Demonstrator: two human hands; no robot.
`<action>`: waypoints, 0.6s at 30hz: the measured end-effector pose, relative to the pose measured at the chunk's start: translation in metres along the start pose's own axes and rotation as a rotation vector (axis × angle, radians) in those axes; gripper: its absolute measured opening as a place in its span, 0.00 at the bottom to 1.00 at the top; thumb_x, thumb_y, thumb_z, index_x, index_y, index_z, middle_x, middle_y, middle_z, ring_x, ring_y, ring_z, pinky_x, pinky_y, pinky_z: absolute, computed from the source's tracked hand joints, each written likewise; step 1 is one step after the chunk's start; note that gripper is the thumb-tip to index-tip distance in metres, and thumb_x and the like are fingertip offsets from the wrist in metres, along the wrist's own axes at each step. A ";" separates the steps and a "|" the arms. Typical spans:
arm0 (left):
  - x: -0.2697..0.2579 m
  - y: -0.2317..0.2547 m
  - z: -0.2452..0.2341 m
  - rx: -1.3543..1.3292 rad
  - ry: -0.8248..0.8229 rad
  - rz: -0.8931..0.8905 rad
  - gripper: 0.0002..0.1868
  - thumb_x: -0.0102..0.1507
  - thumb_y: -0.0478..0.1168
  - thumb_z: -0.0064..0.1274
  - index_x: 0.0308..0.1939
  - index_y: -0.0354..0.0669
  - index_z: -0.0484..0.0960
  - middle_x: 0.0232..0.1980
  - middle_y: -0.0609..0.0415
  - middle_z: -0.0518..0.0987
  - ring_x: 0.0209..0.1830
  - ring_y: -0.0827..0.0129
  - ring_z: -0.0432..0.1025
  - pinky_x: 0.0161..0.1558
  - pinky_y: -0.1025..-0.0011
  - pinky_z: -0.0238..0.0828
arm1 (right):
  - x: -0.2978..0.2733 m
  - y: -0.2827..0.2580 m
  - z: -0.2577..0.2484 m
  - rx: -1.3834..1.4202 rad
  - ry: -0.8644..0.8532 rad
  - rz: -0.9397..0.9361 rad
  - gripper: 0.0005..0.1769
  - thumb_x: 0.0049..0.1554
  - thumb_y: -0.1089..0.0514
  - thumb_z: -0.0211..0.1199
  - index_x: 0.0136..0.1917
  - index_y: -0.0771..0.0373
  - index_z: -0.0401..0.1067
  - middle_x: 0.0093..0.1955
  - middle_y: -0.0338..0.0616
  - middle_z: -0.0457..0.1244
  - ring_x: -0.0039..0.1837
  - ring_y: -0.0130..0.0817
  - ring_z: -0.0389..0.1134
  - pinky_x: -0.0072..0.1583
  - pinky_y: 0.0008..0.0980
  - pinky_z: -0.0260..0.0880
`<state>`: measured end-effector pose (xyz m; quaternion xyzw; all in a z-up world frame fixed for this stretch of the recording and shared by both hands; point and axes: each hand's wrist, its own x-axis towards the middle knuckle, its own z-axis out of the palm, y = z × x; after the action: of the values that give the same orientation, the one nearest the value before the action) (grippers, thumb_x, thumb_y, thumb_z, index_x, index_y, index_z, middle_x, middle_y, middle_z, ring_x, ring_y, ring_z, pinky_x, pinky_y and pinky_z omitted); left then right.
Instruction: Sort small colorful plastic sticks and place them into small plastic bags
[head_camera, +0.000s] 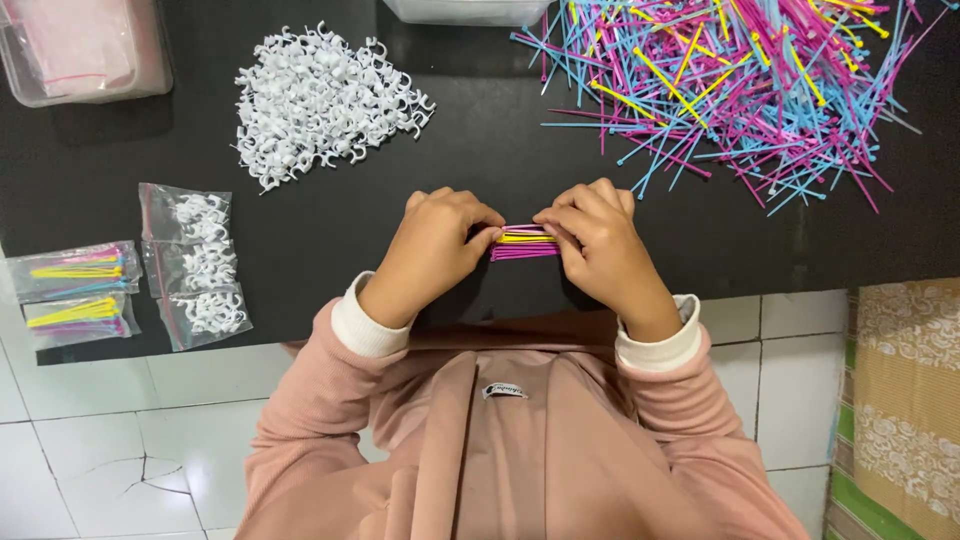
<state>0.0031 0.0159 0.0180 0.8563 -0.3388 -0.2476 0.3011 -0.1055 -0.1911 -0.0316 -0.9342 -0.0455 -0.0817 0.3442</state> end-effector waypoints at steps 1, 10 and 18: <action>0.000 0.000 0.000 -0.001 -0.003 -0.001 0.05 0.63 0.38 0.60 0.41 0.44 0.89 0.36 0.52 0.85 0.39 0.59 0.75 0.48 0.63 0.60 | 0.000 -0.001 0.000 0.001 -0.001 0.003 0.02 0.62 0.62 0.64 0.47 0.59 0.78 0.45 0.38 0.65 0.53 0.40 0.63 0.57 0.39 0.57; 0.007 0.004 -0.004 0.045 -0.039 0.022 0.08 0.65 0.40 0.58 0.44 0.44 0.88 0.37 0.53 0.84 0.40 0.60 0.75 0.48 0.62 0.59 | 0.005 0.000 -0.009 -0.013 -0.035 -0.015 0.03 0.59 0.62 0.65 0.47 0.57 0.78 0.45 0.38 0.65 0.53 0.40 0.63 0.57 0.40 0.55; 0.045 0.028 -0.003 0.174 0.042 0.170 0.08 0.65 0.43 0.56 0.42 0.46 0.87 0.35 0.56 0.80 0.38 0.60 0.74 0.46 0.61 0.59 | 0.044 0.012 -0.059 -0.221 0.006 -0.012 0.05 0.60 0.61 0.66 0.50 0.56 0.79 0.48 0.41 0.66 0.54 0.43 0.65 0.56 0.43 0.56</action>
<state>0.0222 -0.0325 0.0299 0.8524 -0.4241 -0.1729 0.2523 -0.0678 -0.2373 0.0130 -0.9660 -0.0410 -0.0910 0.2386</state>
